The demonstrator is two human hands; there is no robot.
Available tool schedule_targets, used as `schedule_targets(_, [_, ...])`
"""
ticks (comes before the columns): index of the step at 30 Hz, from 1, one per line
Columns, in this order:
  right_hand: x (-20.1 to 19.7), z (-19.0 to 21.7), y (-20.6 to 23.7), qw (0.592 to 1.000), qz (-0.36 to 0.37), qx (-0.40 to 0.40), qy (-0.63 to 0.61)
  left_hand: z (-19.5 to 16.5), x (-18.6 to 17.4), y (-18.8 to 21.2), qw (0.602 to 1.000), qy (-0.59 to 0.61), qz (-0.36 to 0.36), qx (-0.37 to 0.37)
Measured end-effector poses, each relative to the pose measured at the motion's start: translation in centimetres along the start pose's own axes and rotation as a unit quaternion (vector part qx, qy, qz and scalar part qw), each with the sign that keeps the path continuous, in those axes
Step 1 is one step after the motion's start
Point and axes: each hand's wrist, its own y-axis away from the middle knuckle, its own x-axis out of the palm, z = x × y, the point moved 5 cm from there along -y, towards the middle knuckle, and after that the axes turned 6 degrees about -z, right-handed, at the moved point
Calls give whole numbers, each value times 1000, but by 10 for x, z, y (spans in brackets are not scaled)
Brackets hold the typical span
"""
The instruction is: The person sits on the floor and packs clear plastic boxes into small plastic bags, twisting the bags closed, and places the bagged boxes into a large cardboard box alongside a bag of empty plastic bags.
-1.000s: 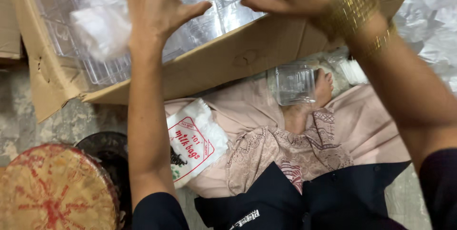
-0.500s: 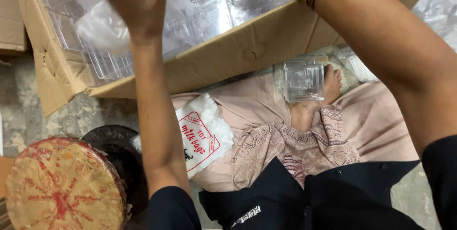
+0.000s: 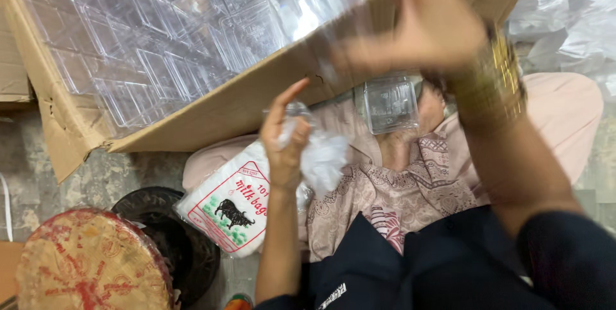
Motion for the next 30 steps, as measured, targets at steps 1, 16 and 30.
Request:
schedule_targets(1, [-1, 12, 27, 999, -11, 27, -42, 12, 5, -1, 999, 24, 21, -22])
schedule_targets(16, [10, 1, 140, 978, -19, 202, -39, 81, 61, -9, 985, 27, 164, -52])
schedule_targets(30, [27, 16, 140, 970, 32, 241, 20, 80, 55, -7, 986, 44, 157, -26])
